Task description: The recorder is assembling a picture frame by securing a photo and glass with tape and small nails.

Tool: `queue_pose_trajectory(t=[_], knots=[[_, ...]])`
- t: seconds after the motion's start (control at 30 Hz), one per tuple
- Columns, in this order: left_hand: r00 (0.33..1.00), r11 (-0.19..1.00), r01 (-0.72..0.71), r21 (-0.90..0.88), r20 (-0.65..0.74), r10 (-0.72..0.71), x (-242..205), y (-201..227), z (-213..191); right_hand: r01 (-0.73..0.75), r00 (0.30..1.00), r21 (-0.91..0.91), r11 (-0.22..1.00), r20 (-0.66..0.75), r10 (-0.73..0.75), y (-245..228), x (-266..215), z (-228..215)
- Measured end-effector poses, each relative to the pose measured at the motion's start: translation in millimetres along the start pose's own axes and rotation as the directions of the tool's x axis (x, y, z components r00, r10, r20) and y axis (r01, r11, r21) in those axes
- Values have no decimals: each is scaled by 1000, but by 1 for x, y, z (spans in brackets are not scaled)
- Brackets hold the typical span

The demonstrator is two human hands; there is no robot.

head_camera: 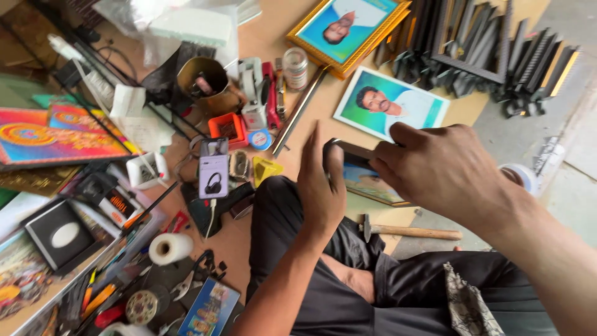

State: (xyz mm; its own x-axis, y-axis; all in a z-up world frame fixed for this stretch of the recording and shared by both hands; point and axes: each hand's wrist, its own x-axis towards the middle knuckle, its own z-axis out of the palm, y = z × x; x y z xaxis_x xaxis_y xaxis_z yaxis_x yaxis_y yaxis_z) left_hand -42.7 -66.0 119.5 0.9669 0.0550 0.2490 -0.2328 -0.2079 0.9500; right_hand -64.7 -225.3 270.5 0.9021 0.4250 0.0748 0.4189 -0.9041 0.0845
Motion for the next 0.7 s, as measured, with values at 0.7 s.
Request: queue_pose_trajectory(t=[0.7], knots=[[628,476,-773,419,402,667,0,-1,-6,-281,926,431,858,-115,360,61,-133,14]])
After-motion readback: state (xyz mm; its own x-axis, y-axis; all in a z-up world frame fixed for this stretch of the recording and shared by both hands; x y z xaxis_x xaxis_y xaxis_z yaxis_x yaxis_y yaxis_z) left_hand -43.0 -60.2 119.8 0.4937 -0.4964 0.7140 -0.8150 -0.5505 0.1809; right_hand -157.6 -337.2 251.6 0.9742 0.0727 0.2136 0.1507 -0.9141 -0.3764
